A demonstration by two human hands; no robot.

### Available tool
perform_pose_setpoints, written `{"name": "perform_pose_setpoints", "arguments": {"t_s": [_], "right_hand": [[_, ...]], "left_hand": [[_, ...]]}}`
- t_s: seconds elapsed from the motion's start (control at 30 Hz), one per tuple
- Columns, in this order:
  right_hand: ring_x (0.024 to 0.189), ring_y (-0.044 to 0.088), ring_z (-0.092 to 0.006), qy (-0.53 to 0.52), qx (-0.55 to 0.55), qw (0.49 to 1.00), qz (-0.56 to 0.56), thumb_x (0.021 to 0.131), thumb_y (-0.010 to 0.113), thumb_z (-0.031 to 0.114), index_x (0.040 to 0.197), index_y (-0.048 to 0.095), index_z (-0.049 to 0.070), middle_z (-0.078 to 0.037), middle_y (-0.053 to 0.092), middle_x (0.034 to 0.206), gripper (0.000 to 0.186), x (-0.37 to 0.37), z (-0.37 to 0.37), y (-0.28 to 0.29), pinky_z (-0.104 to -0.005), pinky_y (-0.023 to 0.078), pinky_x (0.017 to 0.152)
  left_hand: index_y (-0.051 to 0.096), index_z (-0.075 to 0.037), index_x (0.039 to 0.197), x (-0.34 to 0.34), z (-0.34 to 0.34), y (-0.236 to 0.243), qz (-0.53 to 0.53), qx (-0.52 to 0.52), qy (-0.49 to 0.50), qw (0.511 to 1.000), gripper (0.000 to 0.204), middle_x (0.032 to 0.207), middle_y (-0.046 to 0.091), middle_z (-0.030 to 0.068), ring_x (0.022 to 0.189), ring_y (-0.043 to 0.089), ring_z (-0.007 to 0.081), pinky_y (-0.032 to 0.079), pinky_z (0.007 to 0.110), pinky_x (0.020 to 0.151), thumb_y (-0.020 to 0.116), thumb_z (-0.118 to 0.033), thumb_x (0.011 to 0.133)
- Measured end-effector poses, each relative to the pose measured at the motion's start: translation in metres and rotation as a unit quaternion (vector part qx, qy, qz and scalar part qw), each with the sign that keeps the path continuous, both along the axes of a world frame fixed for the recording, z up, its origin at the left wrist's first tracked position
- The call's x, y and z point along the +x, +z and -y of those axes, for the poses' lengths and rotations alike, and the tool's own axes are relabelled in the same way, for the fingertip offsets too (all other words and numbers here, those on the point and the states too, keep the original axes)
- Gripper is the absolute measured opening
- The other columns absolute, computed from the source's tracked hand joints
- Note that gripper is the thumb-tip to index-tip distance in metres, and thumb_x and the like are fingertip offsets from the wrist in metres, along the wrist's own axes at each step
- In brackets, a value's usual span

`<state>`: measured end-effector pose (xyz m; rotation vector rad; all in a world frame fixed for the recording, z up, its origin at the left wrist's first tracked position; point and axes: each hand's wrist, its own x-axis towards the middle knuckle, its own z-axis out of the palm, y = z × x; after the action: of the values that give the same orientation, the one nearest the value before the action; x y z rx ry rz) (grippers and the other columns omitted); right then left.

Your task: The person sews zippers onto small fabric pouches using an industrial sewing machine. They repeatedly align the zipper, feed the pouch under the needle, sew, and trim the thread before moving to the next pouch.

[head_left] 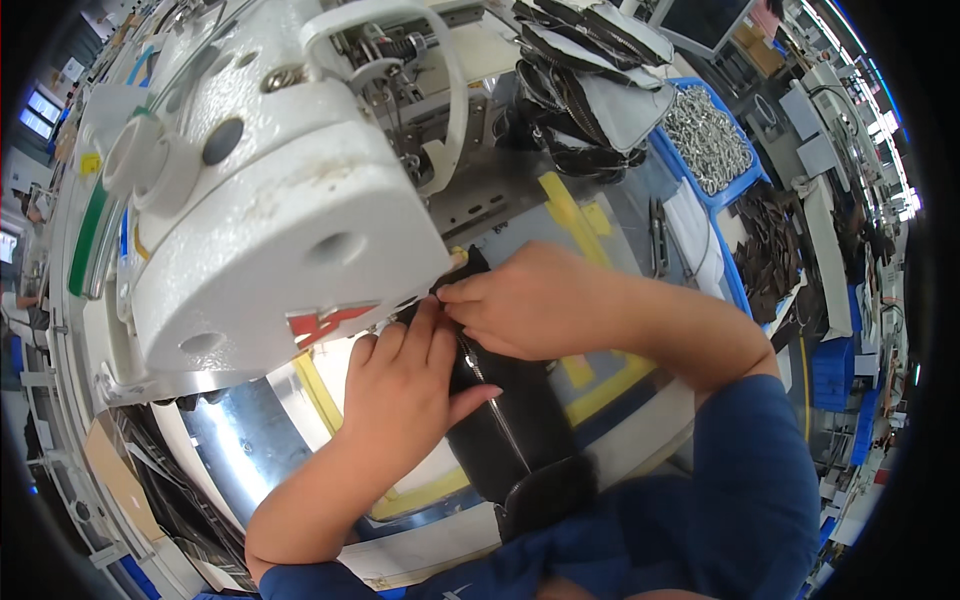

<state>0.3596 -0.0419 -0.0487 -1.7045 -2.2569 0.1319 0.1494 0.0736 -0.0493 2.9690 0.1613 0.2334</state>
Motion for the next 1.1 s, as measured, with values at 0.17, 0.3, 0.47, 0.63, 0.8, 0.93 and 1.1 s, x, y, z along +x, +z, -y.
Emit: {"name": "perform_pose_setpoints", "arguments": {"t_s": [0.17, 0.3, 0.47, 0.63, 0.8, 0.93, 1.1], "right_hand": [[0.082, 0.074, -0.0244, -0.002, 0.031, 0.999, -0.019, 0.096, 0.067, 0.024, 0.098, 0.075, 0.006, -0.005, 0.072, 0.103, 0.02, -0.014, -0.015, -0.008, -0.0392, 0.061, 0.064], [0.088, 0.074, -0.0217, -0.014, -0.026, 0.999, -0.014, 0.092, 0.07, 0.023, 0.105, 0.075, 0.008, -0.002, 0.073, 0.103, 0.021, -0.013, -0.015, -0.005, -0.0375, 0.061, 0.071], [0.076, 0.072, -0.0216, -0.012, 0.023, 1.0, -0.005, 0.095, 0.068, 0.026, 0.101, 0.073, 0.008, -0.001, 0.068, 0.103, 0.019, -0.015, -0.017, -0.008, -0.038, 0.059, 0.059], [0.073, 0.072, -0.0198, -0.023, 0.012, 1.0, 0.016, 0.092, 0.07, 0.023, 0.104, 0.073, 0.008, 0.0, 0.069, 0.106, 0.019, -0.023, -0.017, 0.006, -0.0355, 0.057, 0.054], [0.07, 0.071, -0.0171, -0.01, 0.031, 0.999, 0.015, 0.09, 0.07, 0.022, 0.104, 0.072, 0.007, -0.002, 0.068, 0.106, 0.021, -0.023, -0.019, -0.003, -0.0336, 0.056, 0.053], [0.07, 0.07, -0.0161, -0.005, 0.001, 1.0, 0.029, 0.09, 0.07, 0.022, 0.104, 0.073, 0.007, -0.003, 0.068, 0.107, 0.021, -0.018, -0.018, 0.001, -0.0328, 0.056, 0.052], [0.068, 0.07, -0.0164, -0.007, 0.01, 1.0, 0.025, 0.09, 0.07, 0.023, 0.11, 0.074, 0.005, -0.003, 0.069, 0.112, 0.027, -0.017, -0.015, -0.005, -0.0323, 0.056, 0.053]], "left_hand": [[0.066, 0.005, 0.128, -0.004, -0.008, 0.007, -0.026, -0.014, 0.028, 0.999, 0.09, 0.14, 0.067, 0.0216, 0.102, 0.067, 0.0315, 0.05, 0.043, 0.089, 0.081, -0.067, 0.077], [0.067, 0.006, 0.123, -0.004, -0.007, 0.006, -0.013, -0.016, 0.026, 0.999, 0.089, 0.139, 0.067, 0.0226, 0.101, 0.069, 0.0318, 0.051, 0.041, 0.091, 0.082, -0.067, 0.075], [0.067, 0.005, 0.117, -0.006, -0.01, 0.005, -0.013, -0.034, 0.03, 0.999, 0.085, 0.133, 0.069, 0.0225, 0.098, 0.069, 0.0309, 0.051, 0.04, 0.091, 0.083, -0.067, 0.074], [0.068, 0.004, 0.112, -0.008, -0.011, 0.008, -0.015, -0.035, 0.043, 0.998, 0.082, 0.122, 0.071, 0.0193, 0.096, 0.069, 0.0306, 0.05, 0.039, 0.089, 0.084, -0.066, 0.073], [0.068, 0.003, 0.11, -0.009, -0.012, 0.011, -0.037, -0.052, 0.052, 0.997, 0.08, 0.118, 0.07, 0.0175, 0.098, 0.069, 0.0312, 0.05, 0.039, 0.09, 0.085, -0.065, 0.072], [0.068, 0.004, 0.112, -0.007, -0.013, 0.007, -0.009, -0.074, 0.037, 0.997, 0.08, 0.122, 0.069, 0.0187, 0.108, 0.067, 0.0335, 0.05, 0.041, 0.096, 0.085, -0.064, 0.073], [0.068, 0.005, 0.115, -0.006, -0.013, 0.007, -0.023, -0.099, 0.036, 0.994, 0.08, 0.125, 0.069, 0.0204, 0.116, 0.065, 0.0362, 0.049, 0.044, 0.103, 0.086, -0.061, 0.074]]}}
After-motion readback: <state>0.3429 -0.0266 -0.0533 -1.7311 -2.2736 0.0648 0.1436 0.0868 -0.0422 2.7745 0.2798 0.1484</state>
